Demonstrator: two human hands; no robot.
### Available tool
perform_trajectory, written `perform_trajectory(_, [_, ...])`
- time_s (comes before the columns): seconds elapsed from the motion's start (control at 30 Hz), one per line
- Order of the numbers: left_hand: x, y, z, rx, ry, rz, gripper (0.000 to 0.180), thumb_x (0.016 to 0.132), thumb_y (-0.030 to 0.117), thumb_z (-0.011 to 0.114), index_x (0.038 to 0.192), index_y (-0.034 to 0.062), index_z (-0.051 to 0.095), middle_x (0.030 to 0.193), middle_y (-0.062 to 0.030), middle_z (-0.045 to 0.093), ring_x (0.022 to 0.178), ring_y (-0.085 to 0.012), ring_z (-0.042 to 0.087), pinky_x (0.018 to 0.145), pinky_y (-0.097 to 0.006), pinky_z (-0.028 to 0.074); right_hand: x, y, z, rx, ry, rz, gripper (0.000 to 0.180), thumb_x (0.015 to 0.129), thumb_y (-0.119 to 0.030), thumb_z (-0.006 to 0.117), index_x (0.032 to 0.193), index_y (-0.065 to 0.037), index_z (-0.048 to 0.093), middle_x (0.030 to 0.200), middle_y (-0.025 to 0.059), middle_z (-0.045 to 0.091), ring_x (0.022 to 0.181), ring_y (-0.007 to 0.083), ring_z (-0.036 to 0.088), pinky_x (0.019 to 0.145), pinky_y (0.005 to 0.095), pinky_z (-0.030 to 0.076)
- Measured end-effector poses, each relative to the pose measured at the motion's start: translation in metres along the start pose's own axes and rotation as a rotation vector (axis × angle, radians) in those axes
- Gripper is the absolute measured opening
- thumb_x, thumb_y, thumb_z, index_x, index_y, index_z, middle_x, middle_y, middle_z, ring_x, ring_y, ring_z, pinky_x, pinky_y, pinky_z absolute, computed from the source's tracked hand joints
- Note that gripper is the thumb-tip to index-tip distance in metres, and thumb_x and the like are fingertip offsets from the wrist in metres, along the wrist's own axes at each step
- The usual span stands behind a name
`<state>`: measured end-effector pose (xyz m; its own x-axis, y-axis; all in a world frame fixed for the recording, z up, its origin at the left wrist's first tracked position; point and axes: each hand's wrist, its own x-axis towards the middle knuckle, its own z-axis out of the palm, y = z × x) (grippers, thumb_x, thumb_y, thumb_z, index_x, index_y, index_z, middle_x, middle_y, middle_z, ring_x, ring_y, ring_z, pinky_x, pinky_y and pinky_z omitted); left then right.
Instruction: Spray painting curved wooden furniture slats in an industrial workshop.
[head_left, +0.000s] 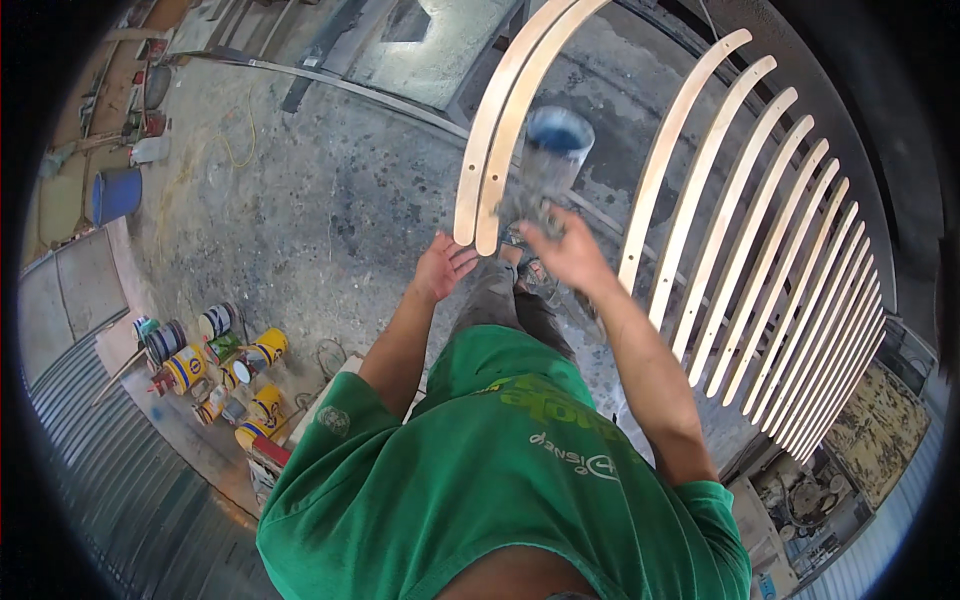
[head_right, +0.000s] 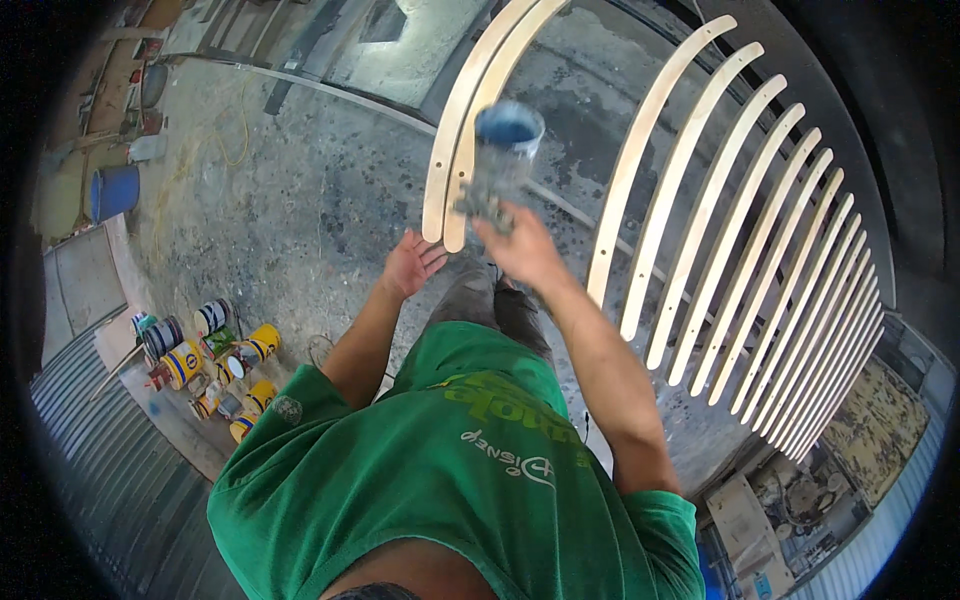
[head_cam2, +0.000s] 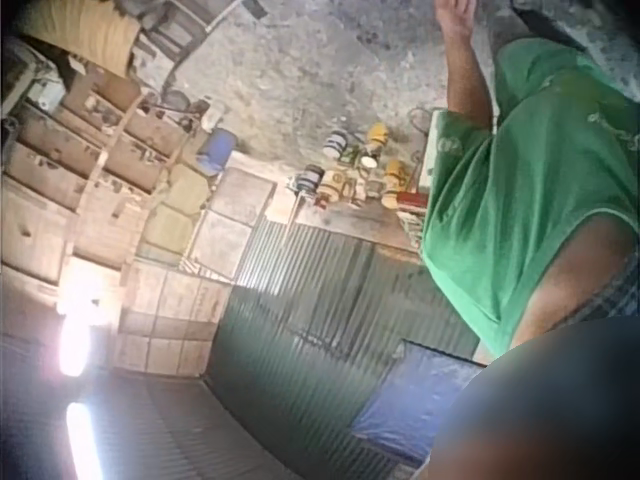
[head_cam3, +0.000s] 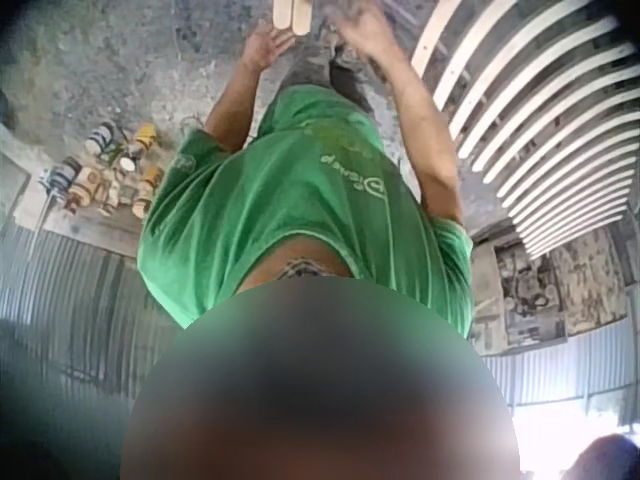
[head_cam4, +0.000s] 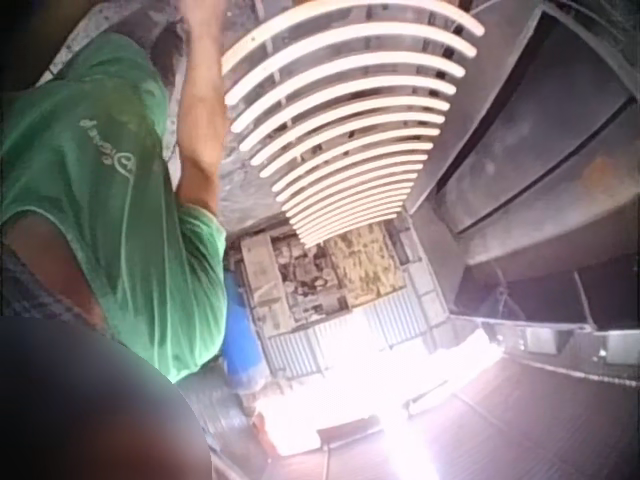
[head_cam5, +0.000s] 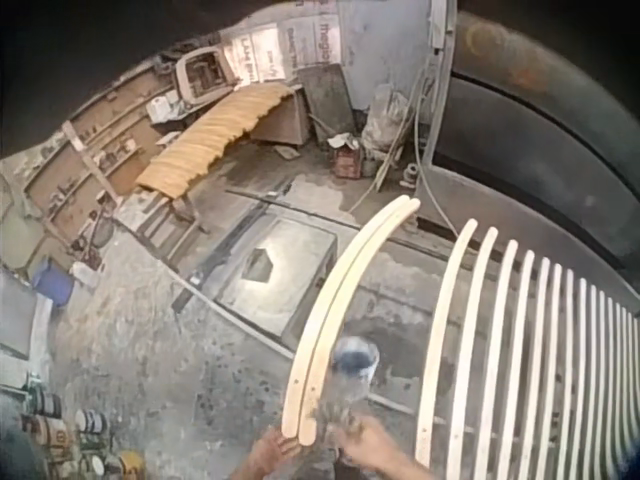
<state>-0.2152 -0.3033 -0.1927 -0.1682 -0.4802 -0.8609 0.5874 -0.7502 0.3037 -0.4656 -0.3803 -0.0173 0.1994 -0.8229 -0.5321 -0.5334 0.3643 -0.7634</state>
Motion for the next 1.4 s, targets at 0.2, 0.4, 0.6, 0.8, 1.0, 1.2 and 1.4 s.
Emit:
perform_trajectory(0.2, [-0.008, 0.009, 0.003, 0.287, 0.167, 0.061, 0.049, 0.102, 0.044, 0.036, 0.132, 0.0076, 0.049, 0.131, -0.0113, 0.057, 0.114, -0.0289, 0.057, 0.095, -0.046, 0.047, -0.047, 0.026, 0.011, 0.323, 0.027, 0.296, 0.037, 0.09, -0.027, 0.066, 0.111, 0.003, 0.064, 0.087, 0.0122, 0.07, 0.076, 0.0167, 0.064, 0.073, 0.0345, 0.052])
perform_trajectory(0.4, [-0.007, 0.047, 0.095, 1.968, 0.25, 1.201, 0.061, 0.09, 0.041, 0.055, 0.141, 0.0092, 0.043, 0.148, -0.0076, 0.042, 0.137, -0.0285, 0.037, 0.113, -0.051, 0.026, 0.034, 0.018, -0.04, 0.433, 0.33, 0.082, 0.029, 0.092, -0.031, 0.067, 0.1, -0.004, 0.062, 0.084, 0.004, 0.068, 0.066, 0.0102, 0.059, 0.045, 0.0251, 0.043])
perform_trajectory(0.6, [0.064, 0.109, 0.144, 2.103, -0.095, 1.295, 0.071, 0.087, 0.045, 0.059, 0.146, 0.0128, 0.037, 0.154, -0.0018, 0.034, 0.143, -0.024, 0.027, 0.116, -0.054, 0.016, 0.097, -0.012, -0.103, 0.574, 0.438, 0.085, 0.028, 0.094, -0.03, 0.064, 0.106, -0.005, 0.059, 0.092, 0.0062, 0.069, 0.082, 0.0136, 0.062, 0.046, 0.0293, 0.045])
perform_trajectory(0.8, [0.142, 0.171, 0.231, 2.01, -0.014, 1.27, 0.073, 0.087, 0.044, 0.061, 0.147, 0.0114, 0.036, 0.156, -0.0083, 0.027, 0.143, -0.0307, 0.025, 0.113, -0.056, 0.023, 0.226, -0.034, -0.209, 0.688, 0.476, 0.112, 0.025, 0.094, -0.024, 0.062, 0.106, -0.003, 0.058, 0.087, 0.0093, 0.068, 0.071, 0.0172, 0.064, 0.044, 0.0299, 0.042])
perform_trajectory(1.0, [0.18, 0.204, 0.256, 1.495, 0.168, 1.017, 0.07, 0.093, 0.041, 0.055, 0.15, 0.0107, 0.026, 0.149, -0.0233, 0.033, 0.128, -0.0424, 0.044, 0.098, -0.05, 0.044, 0.368, -0.053, -0.292, 0.499, 0.803, 0.009, 0.024, 0.09, -0.023, 0.065, 0.096, -0.001, 0.061, 0.07, 0.0082, 0.062, 0.05, 0.0174, 0.054, 0.04, 0.0329, 0.042])
perform_trajectory(1.2, [0.182, 0.197, 0.246, 1.411, 0.17, 0.846, 0.072, 0.093, 0.042, 0.054, 0.149, 0.0083, 0.024, 0.133, -0.0264, 0.049, 0.114, -0.0443, 0.055, 0.093, -0.051, 0.046, 0.394, -0.042, -0.36, 0.38, 1.028, -0.066, 0.028, 0.088, -0.026, 0.067, 0.094, 0.002, 0.061, 0.067, 0.0086, 0.06, 0.044, 0.0187, 0.052, 0.04, 0.035, 0.044])
perform_trajectory(1.4, [0.191, 0.208, 0.237, 1.335, 0.155, 0.721, 0.068, 0.091, 0.044, 0.058, 0.142, 0.0065, 0.032, 0.126, -0.0269, 0.054, 0.113, -0.0432, 0.056, 0.093, -0.049, 0.046, 0.301, -0.042, -0.281, 0.274, 0.547, 0.181, 0.028, 0.089, -0.024, 0.066, 0.102, 0.0, 0.06, 0.073, 0.0077, 0.063, 0.047, 0.0174, 0.055, 0.039, 0.0317, 0.043])
